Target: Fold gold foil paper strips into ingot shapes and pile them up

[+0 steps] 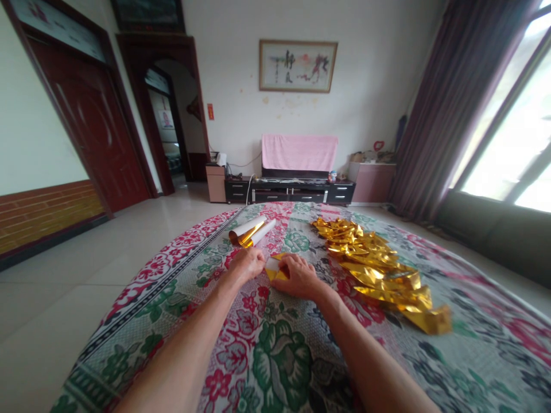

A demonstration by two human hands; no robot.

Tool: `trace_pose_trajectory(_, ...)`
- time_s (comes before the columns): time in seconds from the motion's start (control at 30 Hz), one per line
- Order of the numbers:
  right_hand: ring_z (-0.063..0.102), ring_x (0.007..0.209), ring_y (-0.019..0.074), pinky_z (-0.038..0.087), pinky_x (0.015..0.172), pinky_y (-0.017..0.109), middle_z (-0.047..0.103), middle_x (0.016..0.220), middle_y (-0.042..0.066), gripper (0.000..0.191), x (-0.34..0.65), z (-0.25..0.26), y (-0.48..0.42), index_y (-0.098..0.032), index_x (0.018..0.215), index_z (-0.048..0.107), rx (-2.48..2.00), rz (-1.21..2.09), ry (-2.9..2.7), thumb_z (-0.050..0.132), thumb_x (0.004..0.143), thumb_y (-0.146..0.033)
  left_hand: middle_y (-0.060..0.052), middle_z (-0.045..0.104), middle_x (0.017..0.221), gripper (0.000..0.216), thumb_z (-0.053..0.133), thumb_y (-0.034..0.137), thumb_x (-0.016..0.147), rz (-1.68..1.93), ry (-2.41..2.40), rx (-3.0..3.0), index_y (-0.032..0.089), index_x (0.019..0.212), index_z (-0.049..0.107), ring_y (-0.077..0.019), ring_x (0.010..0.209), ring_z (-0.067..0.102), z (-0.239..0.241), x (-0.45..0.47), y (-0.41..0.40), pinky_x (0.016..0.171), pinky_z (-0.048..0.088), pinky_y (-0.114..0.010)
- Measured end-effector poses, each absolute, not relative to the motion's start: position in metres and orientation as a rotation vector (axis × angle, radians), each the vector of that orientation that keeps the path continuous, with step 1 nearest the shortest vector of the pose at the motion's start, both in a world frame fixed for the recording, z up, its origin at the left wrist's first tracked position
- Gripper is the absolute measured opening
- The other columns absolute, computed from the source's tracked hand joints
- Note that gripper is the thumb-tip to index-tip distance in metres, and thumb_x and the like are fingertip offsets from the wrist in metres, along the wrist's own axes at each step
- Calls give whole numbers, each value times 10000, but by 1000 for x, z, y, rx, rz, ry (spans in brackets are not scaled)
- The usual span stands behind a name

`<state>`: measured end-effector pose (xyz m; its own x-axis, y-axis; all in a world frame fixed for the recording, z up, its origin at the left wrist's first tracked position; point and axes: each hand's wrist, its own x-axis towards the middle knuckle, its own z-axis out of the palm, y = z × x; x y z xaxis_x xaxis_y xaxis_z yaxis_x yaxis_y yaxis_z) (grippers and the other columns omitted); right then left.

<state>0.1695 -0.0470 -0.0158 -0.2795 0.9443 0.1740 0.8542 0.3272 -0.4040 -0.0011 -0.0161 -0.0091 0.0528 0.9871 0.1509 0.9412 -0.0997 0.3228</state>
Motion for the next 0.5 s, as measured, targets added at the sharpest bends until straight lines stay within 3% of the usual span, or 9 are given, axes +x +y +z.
trace_pose_trajectory(0.13, 459, 1009, 217, 333, 838, 356, 507, 1122, 52, 437, 170, -16, -47, -219, 924, 555, -1593, 320, -2213, 605, 635, -543, -87, 681, 801, 246, 443, 254, 777, 552, 2052, 2171, 173, 806, 672, -171, 740, 606, -5, -2, -19, 633, 393, -246)
trace_pose_trajectory(0.23, 458, 1010, 220, 333, 835, 360, 517, 1108, 51, 441, 169, -17, -47, -223, 933, 556, -1583, 304, -2195, 605, 635, -545, -49, 669, 681, 248, 466, 304, 765, 520, 1929, 2197, 177, 750, 678, -143, 636, 594, 2, -2, -26, 584, 394, -224)
trace_pose_trajectory(0.33, 468, 991, 218, 339, 829, 358, 535, 1078, 52, 433, 169, -17, -48, -218, 926, 564, -1578, 284, -2200, 588, 653, -552, -10, 644, 588, 269, 489, 341, 743, 428, 1735, 2149, 186, 818, 697, -115, 522, 561, 8, 1, -34, 513, 383, -199)
trace_pose_trajectory(0.5, 468, 1032, 207, 351, 820, 309, 553, 1099, 42, 293, 171, -8, -48, -220, 931, 607, -1532, 269, -2283, 493, 776, -441, -13, 688, 713, 238, 539, 315, 692, 411, 1646, 2279, 237, 826, 720, -147, 696, 609, 13, 10, -43, 555, 392, -195)
